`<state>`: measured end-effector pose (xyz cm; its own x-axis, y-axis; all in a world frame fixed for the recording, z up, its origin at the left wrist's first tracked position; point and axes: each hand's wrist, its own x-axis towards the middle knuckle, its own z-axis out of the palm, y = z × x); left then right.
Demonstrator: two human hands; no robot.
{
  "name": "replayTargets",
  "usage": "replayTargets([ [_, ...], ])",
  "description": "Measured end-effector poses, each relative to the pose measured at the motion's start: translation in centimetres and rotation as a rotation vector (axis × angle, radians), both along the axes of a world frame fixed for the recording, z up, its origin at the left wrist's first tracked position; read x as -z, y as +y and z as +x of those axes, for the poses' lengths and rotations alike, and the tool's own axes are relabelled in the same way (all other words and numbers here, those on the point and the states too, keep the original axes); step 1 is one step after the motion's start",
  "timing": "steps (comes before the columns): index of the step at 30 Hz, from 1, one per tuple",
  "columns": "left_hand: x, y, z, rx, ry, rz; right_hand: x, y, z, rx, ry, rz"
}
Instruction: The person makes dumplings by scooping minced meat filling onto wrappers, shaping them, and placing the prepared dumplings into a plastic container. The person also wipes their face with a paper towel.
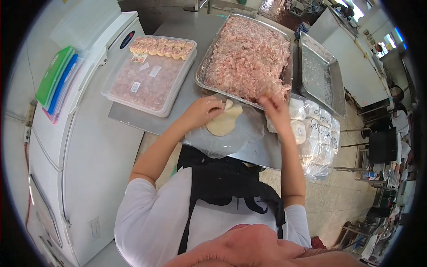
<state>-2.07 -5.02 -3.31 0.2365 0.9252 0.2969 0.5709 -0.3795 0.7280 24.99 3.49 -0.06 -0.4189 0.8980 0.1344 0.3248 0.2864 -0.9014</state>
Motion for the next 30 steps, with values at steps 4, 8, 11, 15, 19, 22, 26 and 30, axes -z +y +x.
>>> replayTargets([
  [4, -0.1, -1.4, 1.4, 0.066, -0.132, -0.013, -0.8, -5.7, -4.6, -0.171, -0.214, 0.248],
  [8, -0.8, -2.5, 1.4, 0.071, -0.321, -0.208, 4.0, -5.4, -5.6, -0.2, -0.176, 0.284],
  [11, 0.1, -3.1, 0.0, -0.117, -0.318, -0.092, 4.0, -4.8, -3.0, -0.126, -0.239, 0.205],
  [15, 1.0, -3.2, 0.4, 0.068, -0.09, -0.041, 2.4, -5.5, -0.3, 0.003, -0.117, 0.043],
  [19, 0.4, -3.0, 3.0, 0.009, 0.358, 0.204, 3.8, -6.1, -0.7, 0.05, -0.021, -0.165],
  [22, 1.2, -2.0, 3.2, 0.014, 0.339, 0.172, 7.2, -6.2, -1.4, 0.077, 0.025, -0.281],
  [26, 1.9, -1.1, 2.7, -0.057, 0.242, 0.157, 7.1, -6.6, -1.2, 0.07, 0.071, -0.326],
  [30, 0.7, -1.3, 1.9, -0.098, -0.044, 0.055, 3.7, -7.5, -1.4, 0.09, -0.113, 0.058],
])
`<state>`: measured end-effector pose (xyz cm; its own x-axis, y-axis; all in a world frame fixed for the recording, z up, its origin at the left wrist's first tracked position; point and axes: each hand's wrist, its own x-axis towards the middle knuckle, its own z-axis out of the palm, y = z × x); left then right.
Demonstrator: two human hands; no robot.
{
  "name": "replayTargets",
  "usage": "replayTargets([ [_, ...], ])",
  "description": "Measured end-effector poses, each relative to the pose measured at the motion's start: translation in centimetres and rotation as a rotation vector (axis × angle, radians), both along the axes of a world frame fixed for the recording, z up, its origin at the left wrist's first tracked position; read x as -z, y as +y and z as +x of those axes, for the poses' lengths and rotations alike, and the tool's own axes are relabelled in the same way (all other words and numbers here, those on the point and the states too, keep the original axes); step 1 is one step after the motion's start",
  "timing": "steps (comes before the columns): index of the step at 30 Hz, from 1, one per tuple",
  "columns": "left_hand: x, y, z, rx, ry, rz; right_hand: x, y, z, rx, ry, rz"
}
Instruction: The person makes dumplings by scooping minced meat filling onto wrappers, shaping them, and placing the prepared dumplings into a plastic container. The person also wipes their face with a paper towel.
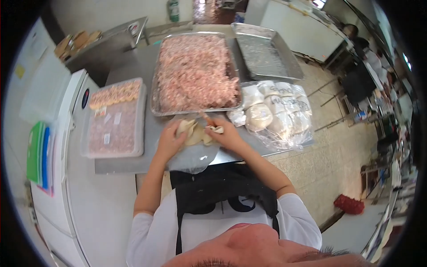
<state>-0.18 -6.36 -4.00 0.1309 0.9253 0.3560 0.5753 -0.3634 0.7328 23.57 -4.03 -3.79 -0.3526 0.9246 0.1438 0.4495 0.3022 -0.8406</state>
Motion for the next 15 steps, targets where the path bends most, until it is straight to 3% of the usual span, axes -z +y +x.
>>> replayTargets([
  [1, -0.4, -0.3, -0.3, -0.031, -0.044, -0.057, -0.1, 0.0, -0.2, 0.031, 0.006, 0.016],
  [2, 0.3, -0.3, -0.7, -0.002, -0.037, -0.043, -0.1, 0.2, -0.6, 0.026, 0.062, 0.199],
  [3, 1.7, -0.2, -1.0, -0.034, -0.423, -0.21, -0.2, 0.3, -0.9, 0.018, 0.112, 0.383],
  [4, 1.9, -0.2, -0.7, -0.067, -0.805, -0.387, -0.4, 0.3, -1.3, 0.042, 0.112, 0.398],
  [5, 2.1, -0.4, -0.5, -0.042, -0.797, -0.382, -0.7, 0.2, -1.6, 0.039, 0.135, 0.44],
  [7, 0.9, -1.0, 0.0, 0.007, -1.376, -0.486, -0.9, -0.1, -2.4, 0.048, 0.154, 0.497],
  [8, 0.6, -1.2, 0.2, 0.027, -1.372, -0.482, -0.8, -0.3, -2.9, -0.023, 0.178, 0.425],
  [10, 0.4, -1.8, 0.3, 0.214, -1.687, -0.618, -0.6, -0.1, -2.7, -0.085, 0.2, 0.361],
  [12, 0.1, -2.5, 0.5, 0.186, -1.74, -0.699, -0.3, 0.3, -2.1, -0.228, -0.119, 0.239],
  [15, 1.5, -2.5, -0.7, 0.175, -1.765, -0.761, -0.5, 1.4, -1.2, -0.241, -0.102, 0.175],
])
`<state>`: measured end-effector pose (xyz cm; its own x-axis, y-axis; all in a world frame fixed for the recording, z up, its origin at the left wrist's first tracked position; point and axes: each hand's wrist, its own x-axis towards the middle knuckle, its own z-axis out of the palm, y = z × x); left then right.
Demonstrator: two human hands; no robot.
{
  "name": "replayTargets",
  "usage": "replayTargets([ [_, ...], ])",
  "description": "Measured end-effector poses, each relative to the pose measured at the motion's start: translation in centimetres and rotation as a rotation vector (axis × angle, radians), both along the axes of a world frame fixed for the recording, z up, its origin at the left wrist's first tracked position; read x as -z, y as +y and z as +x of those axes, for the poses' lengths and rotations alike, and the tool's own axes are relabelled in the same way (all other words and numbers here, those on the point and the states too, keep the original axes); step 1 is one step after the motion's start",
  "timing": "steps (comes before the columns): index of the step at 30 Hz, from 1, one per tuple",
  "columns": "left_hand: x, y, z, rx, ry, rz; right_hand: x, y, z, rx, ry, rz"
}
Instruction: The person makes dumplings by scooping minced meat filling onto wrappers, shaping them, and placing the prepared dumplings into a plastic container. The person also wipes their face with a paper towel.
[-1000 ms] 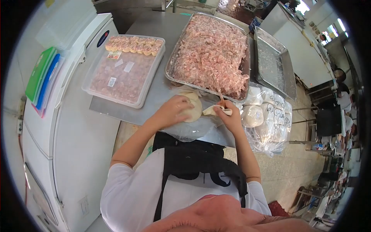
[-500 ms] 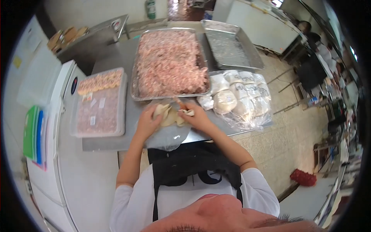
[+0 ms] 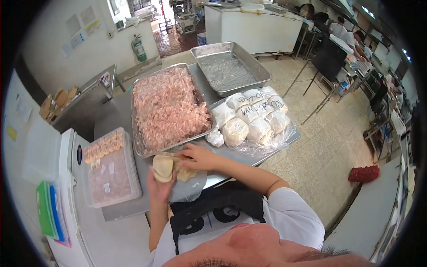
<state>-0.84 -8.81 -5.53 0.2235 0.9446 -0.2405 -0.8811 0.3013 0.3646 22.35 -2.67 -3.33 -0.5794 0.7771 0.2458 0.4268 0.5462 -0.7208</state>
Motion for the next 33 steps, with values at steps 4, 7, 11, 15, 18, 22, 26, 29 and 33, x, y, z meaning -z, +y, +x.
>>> replayTargets([
  [4, -0.1, 0.0, -1.1, -0.08, 0.189, -0.036, -0.5, 0.2, -0.5, 0.072, -0.076, 0.031],
  [7, -0.9, 0.4, -1.7, -0.162, 0.259, 0.031, -1.7, 0.0, -0.8, 0.068, -0.101, 0.025],
  [11, -3.1, 0.1, -1.9, -0.261, 0.426, 0.077, -6.9, 1.8, 0.8, 0.09, 0.019, 0.239],
  [15, -4.0, 0.9, -1.3, -0.156, 0.529, 0.188, -9.8, 6.4, 3.6, 0.246, -0.397, 0.436],
  [18, -4.8, 2.0, 0.3, -0.16, 0.534, 0.26, -10.9, 5.5, 2.3, 0.233, -0.315, 0.62],
  [22, -6.5, 3.0, 2.2, -0.158, 0.533, 0.335, -10.5, 1.3, -1.1, -0.043, -0.073, 0.152],
  [26, -8.3, 3.1, 4.0, -0.092, 0.339, 0.495, -10.8, 3.6, -0.3, 0.044, 0.053, 0.152],
  [29, -9.3, 2.5, 4.3, 0.029, 0.063, 0.432, -7.9, 3.4, -2.5, 0.208, -0.035, 0.653],
  [33, -8.6, 3.0, 4.4, 0.192, -0.143, 0.549, -6.9, -3.0, -6.0, -0.005, -0.145, 0.661],
])
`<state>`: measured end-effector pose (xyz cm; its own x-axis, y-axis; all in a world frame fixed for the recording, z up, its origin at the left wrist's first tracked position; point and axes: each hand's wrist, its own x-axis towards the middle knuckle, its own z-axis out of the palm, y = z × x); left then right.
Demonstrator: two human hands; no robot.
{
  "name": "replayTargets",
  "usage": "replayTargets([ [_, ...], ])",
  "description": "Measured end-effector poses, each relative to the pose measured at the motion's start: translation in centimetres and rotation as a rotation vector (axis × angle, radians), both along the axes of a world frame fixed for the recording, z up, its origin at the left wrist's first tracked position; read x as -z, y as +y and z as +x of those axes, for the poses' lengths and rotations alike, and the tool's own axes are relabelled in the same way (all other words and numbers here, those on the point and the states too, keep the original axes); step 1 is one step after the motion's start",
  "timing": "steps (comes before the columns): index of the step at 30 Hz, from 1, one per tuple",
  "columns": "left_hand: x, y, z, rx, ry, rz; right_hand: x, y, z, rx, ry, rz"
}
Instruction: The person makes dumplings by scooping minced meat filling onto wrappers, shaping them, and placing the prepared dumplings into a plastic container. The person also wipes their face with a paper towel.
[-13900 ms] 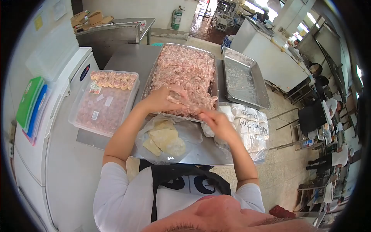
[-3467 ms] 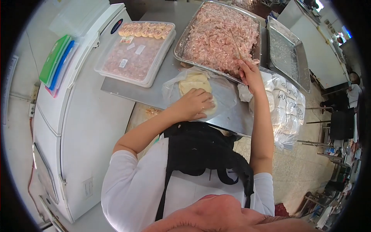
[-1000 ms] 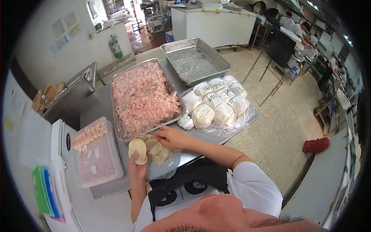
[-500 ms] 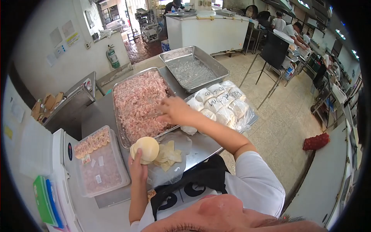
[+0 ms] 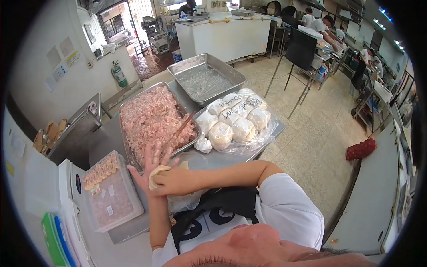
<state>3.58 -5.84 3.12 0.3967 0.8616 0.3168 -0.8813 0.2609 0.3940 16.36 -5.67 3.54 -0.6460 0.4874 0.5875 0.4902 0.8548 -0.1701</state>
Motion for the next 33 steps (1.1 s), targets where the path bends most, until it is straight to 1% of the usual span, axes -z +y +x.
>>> replayTargets([
  [1, -0.1, 0.0, 0.1, 0.112, -0.003, 0.14, 0.4, 0.1, -0.1, -0.144, -0.002, -0.009],
  [2, -0.3, -0.4, 0.1, 0.112, -0.001, 0.141, 0.6, 1.3, 0.6, -0.145, -0.001, -0.008],
  [4, -1.3, -1.5, -0.2, -0.028, -0.141, -0.217, -1.7, 4.4, 2.9, -0.101, 0.089, -0.371],
  [5, -1.2, -1.6, -0.3, -0.03, -0.137, -0.218, -3.0, 4.0, 3.0, -0.104, 0.094, -0.373],
  [7, -0.7, -1.3, -0.1, -0.012, -0.041, -0.158, -6.6, 2.7, 2.7, 0.246, -0.385, -0.495],
  [8, -0.4, -0.9, 0.3, -0.016, -0.041, -0.154, -5.2, 1.4, 0.2, 0.244, -0.385, -0.491],
  [9, 0.0, -0.6, 0.8, 0.047, -0.019, -0.026, -2.3, -1.2, -4.5, 0.716, -0.107, -0.146],
  [10, 0.5, -0.4, 1.1, 0.106, 0.003, 0.098, -0.5, -2.6, -7.0, 1.153, 0.19, 0.221],
  [11, 1.1, 0.0, 1.0, 0.09, 0.0, 0.093, 0.2, -1.2, -5.6, 1.137, 0.185, 0.217],
  [13, 2.1, 0.1, 0.2, -0.065, 0.023, -0.151, 1.7, 4.8, 1.1, 0.203, 0.143, -0.243],
  [14, 1.9, -0.3, -0.1, -0.101, 0.021, -0.164, 2.0, 6.3, 3.0, -0.277, 0.115, -0.46],
  [15, 1.2, -0.6, 0.1, -0.04, 0.011, -0.193, 1.3, 6.2, 3.9, -0.312, 0.108, -0.469],
  [16, 0.7, -0.8, 0.4, 0.022, -0.001, -0.218, -0.1, 5.6, 4.6, -0.148, 0.016, -0.358],
  [17, 1.1, -0.8, 0.5, 0.01, 0.012, -0.19, -1.3, 5.2, 4.3, 0.014, -0.073, -0.241],
  [18, 0.8, -1.0, 0.8, -0.024, 0.006, -0.187, -2.0, 3.7, 2.7, -0.02, -0.079, -0.236],
  [20, 0.2, -1.0, 1.2, -0.05, -0.006, -0.208, -1.7, -0.9, -1.0, 0.22, -0.72, 0.202],
  [21, 0.6, -0.5, 0.9, 0.019, 0.017, -0.131, 0.3, -1.0, -2.1, 0.2, -0.717, 0.218],
  [22, 0.4, -0.5, 0.7, -0.001, 0.015, -0.12, 3.3, 0.0, -3.0, 0.343, -0.532, 0.066],
  [23, 0.4, -0.9, 0.9, 0.035, -0.106, -0.256, 4.9, 0.7, -3.4, 0.48, -0.342, -0.09],
  [24, 0.4, -1.4, 1.1, 0.075, -0.224, -0.395, 2.7, 3.4, -0.8, 0.184, -0.164, -0.191],
  [25, 0.7, -2.0, 1.2, 0.049, -0.058, -0.26, 0.1, 5.8, 2.3, -0.109, 0.02, -0.289],
  [26, 0.7, -2.2, 1.3, 0.044, -0.05, -0.258, -0.8, 5.1, 3.1, -0.113, 0.028, -0.286],
  [28, 0.8, -2.0, 1.7, 0.104, 0.023, -0.169, -2.6, 4.4, 3.9, 0.092, -0.182, -0.165],
  [29, 1.0, -1.7, 1.9, 0.093, 0.022, -0.158, 0.1, 4.0, 2.7, 0.049, -0.31, -0.112],
  [30, 1.5, -1.4, 2.0, 0.092, 0.02, -0.142, 1.8, 3.4, 1.5, 0.036, -0.313, -0.102],
  [32, 2.9, -0.9, 1.3, 0.081, 0.021, -0.121, 4.4, 2.0, -0.9, 0.059, -0.457, -0.266],
  [33, 3.9, -0.5, 0.9, 0.065, -0.064, -0.229, 4.7, 1.9, -1.3, 0.078, -0.533, -0.35],
])
